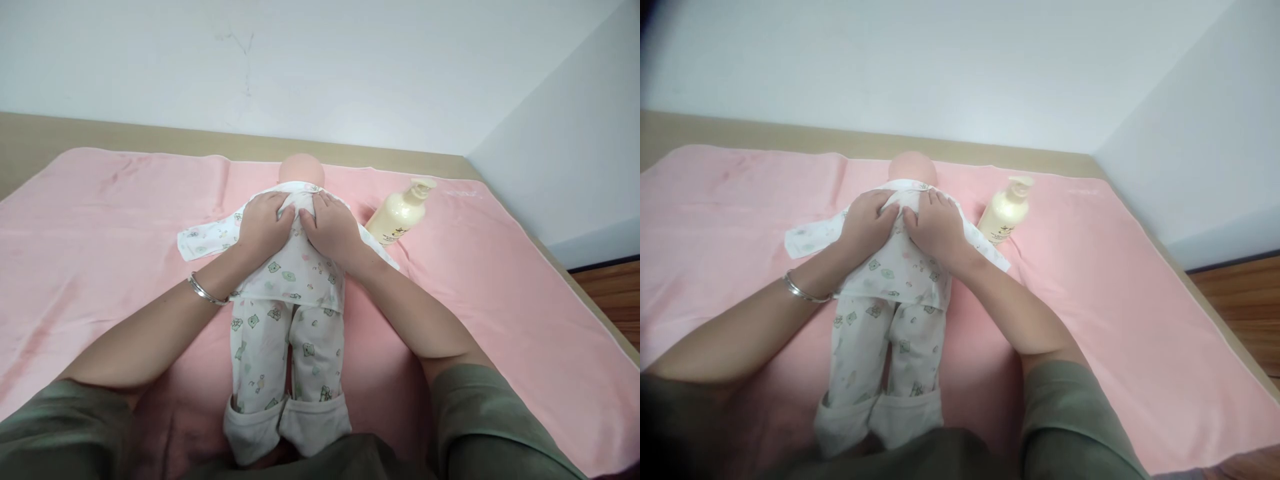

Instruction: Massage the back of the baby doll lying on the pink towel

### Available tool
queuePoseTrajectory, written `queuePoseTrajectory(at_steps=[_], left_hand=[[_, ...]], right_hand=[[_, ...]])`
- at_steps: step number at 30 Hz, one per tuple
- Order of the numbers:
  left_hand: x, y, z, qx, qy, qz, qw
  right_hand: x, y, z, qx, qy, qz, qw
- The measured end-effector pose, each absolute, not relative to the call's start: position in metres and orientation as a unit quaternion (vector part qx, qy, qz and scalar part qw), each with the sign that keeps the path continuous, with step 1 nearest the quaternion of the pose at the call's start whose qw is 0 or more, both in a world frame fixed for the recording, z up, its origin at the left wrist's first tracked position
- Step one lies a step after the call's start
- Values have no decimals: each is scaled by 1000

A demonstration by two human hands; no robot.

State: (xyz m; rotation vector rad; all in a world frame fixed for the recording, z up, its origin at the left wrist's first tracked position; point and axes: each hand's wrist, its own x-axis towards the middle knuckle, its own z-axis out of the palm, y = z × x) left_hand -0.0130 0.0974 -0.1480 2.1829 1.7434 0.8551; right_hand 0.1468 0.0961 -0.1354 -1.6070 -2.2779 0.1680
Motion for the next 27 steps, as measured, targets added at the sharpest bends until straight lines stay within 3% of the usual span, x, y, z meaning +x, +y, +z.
queuePoseTrajectory(at_steps=[24,27], left_hand=[[-10,97,-148,723,608,306,118],[-11,97,-147,726,611,296,109]], right_hand=[[147,99,-135,-561,-811,68,153],[145,81,-121,-570,-800,54,180]])
